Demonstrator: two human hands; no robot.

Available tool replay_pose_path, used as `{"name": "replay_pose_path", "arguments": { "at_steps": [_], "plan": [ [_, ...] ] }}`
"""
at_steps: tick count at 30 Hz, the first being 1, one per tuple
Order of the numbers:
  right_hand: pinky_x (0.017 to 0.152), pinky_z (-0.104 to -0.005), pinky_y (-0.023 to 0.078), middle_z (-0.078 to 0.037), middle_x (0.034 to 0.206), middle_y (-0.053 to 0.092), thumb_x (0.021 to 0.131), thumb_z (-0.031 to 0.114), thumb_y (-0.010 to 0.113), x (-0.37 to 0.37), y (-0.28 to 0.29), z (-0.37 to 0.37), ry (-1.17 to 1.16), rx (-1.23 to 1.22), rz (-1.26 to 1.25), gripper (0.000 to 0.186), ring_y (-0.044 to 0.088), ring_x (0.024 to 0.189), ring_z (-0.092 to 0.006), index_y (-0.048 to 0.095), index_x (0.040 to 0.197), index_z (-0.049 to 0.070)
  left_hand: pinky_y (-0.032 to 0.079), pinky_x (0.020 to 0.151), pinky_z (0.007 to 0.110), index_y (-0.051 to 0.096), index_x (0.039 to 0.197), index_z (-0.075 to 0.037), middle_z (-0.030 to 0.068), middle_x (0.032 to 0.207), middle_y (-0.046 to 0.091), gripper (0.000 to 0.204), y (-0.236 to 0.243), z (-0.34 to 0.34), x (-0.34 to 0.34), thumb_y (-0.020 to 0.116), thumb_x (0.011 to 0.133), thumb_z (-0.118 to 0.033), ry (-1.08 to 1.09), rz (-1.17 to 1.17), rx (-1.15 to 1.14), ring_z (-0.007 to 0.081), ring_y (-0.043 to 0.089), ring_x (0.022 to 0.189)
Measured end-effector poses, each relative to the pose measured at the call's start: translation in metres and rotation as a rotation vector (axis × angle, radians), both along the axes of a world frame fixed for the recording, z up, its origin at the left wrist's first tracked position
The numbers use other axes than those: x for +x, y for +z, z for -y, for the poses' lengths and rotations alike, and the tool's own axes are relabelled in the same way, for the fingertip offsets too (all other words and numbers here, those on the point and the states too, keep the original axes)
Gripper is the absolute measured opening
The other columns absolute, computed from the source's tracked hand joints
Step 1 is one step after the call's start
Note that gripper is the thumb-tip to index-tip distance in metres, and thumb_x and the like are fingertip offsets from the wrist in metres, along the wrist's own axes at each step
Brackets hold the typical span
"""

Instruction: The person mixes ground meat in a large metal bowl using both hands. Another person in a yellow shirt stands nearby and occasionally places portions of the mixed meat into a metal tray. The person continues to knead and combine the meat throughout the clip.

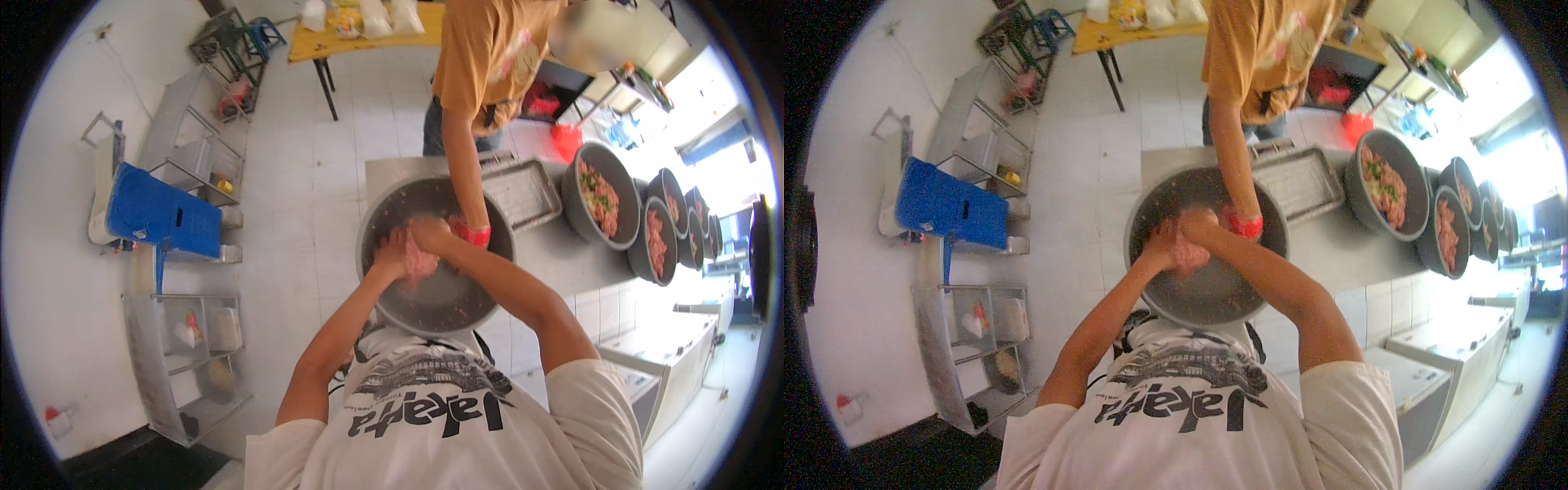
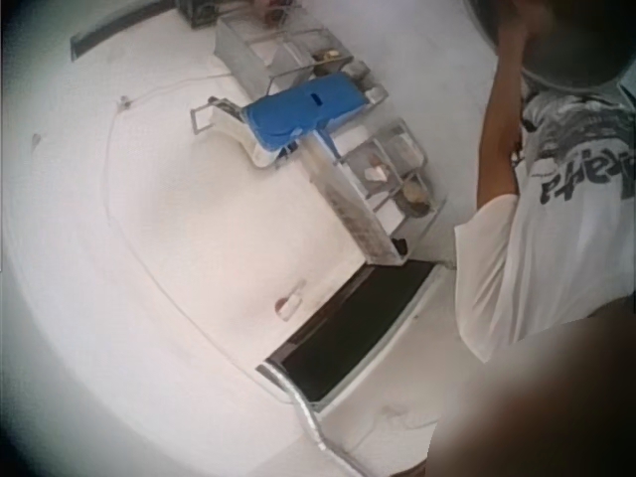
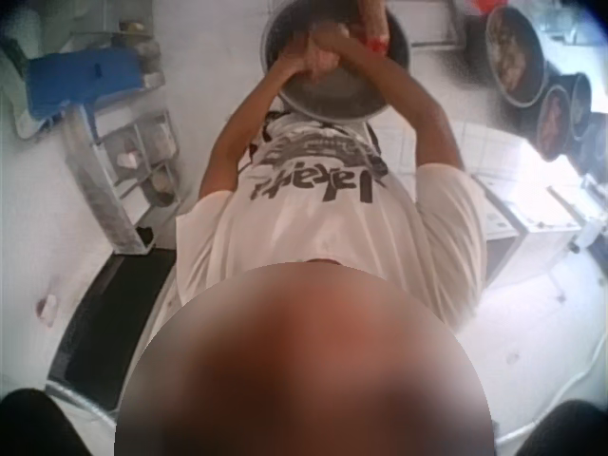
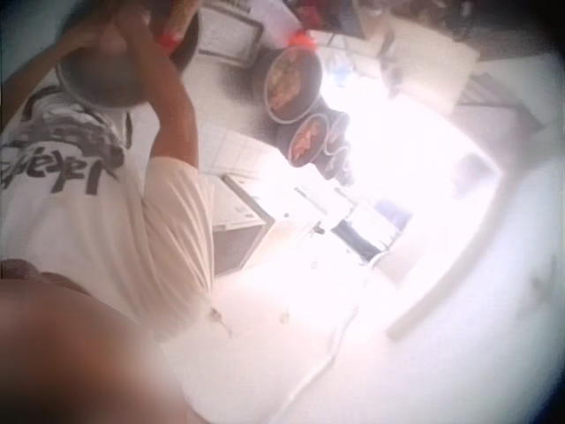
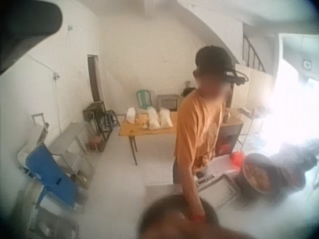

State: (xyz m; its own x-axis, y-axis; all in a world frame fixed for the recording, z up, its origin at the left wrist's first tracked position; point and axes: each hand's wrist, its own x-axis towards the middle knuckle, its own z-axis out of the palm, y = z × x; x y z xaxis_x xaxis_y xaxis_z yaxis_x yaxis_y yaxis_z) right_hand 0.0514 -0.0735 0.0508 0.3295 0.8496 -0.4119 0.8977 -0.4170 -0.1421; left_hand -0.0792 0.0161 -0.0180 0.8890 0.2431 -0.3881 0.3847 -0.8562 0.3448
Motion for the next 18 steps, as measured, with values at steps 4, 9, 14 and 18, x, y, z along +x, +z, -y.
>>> {"name": "replay_pose_path", "arguments": {
  "at_steps": [4,9,14,18],
  "plan": [
    [0.082,-0.0486,0.059,-0.022,0.113,0.072,0.086,0.011,0.062,-0.007,0.024,0.005,-0.011,-0.005,0.018,0.026,0.073,0.103,-0.0365,0.074,0.108,0.001,0.045,0.104,0.061,0.017,0.157,-0.005,0.0241,0.152,0.030,0.111,0.002,0.012,-0.010,0.083,0.072,-0.037,0.106,0.191,0.089,0.0477,0.038,0.138],
    [0.090,-0.0499,0.056,-0.021,0.113,0.073,0.086,0.019,0.065,-0.025,0.062,-0.002,-0.079,-0.161,-0.021,0.027,0.071,0.106,-0.0374,0.075,0.106,0.003,0.029,0.114,0.062,0.019,0.157,-0.007,0.0234,0.148,0.034,0.115,0.018,0.054,-0.007,0.081,0.070,-0.048,0.251,0.355,-0.057,0.0482,0.032,0.139],
    [0.087,-0.0501,0.057,-0.019,0.106,0.074,0.089,0.031,0.065,-0.022,0.060,0.014,-0.003,-0.131,0.037,0.035,0.072,0.104,-0.0392,0.072,0.109,0.004,0.028,0.112,0.065,0.034,0.152,-0.010,0.0232,0.146,0.037,0.109,0.032,0.064,0.003,0.082,0.064,-0.053,0.365,0.311,0.078,0.0480,0.034,0.136],
    [0.086,-0.0530,0.057,-0.019,0.102,0.075,0.089,0.033,0.065,-0.027,0.046,0.031,-0.171,-0.068,-0.018,0.040,0.072,0.100,-0.0419,0.068,0.114,0.001,0.033,0.107,0.067,0.044,0.142,-0.012,0.0201,0.143,0.040,0.097,0.029,0.066,0.000,0.084,0.062,-0.051,0.339,0.301,0.095,0.0481,0.035,0.134]
  ]
}}
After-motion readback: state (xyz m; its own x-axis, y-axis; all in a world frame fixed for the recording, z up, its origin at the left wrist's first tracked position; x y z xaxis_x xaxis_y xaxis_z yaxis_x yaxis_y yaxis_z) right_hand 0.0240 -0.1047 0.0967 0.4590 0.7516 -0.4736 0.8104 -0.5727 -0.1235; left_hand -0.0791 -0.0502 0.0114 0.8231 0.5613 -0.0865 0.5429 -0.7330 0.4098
